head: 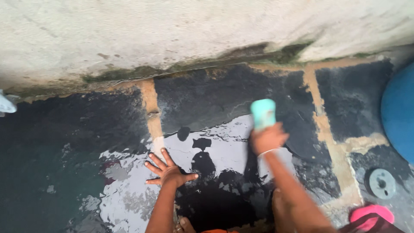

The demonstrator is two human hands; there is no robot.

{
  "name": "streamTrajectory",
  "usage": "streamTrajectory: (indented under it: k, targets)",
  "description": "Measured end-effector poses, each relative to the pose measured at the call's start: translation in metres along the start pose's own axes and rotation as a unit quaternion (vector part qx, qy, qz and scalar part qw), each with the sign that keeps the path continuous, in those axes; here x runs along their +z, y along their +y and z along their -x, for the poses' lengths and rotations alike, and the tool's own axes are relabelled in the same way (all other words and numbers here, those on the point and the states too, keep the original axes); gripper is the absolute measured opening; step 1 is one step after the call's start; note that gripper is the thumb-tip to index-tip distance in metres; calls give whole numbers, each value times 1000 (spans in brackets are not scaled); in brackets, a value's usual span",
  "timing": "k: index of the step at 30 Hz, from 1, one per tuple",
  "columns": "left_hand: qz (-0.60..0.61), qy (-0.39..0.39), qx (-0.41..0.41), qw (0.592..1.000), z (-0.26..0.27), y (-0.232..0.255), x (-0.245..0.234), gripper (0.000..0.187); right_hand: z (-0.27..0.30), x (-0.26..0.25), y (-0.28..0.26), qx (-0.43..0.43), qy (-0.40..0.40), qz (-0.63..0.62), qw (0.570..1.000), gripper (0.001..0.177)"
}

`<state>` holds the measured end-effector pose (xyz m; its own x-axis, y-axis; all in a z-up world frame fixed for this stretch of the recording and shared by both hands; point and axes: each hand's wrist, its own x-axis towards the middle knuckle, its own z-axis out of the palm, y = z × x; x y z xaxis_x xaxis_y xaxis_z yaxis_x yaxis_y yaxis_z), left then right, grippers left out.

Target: The person scrubs the stone floor using a handheld brush and water, pouring water from a blue mug and using their other hand to brace themselves or move items like a drain cover.

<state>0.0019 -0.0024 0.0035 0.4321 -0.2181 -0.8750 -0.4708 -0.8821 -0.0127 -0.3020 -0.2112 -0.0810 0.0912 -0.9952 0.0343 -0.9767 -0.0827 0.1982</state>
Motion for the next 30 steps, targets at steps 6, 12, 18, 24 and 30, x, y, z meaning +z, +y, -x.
streamTrajectory:
  k: [6,12,18,24,30]
  targets:
    - [-20,17,-15,1000,-6,0,7,179,156,-78,-153,-356,-69,-184,914,44]
    - [-16,34,-7,999,-16,-2,15,182,74,-68,-76,-231,-139,-115,956,50]
    - [-22,22,-7,999,-22,-2,18,179,-33,-27,162,108,-100,12,989,67]
    - [-27,16,-19,999,-25,-3,17,181,-8,-4,143,153,6,-21,988,77]
    - [-30,20,-10,999,-25,-1,17,182,104,-57,-74,-190,4,-216,958,47]
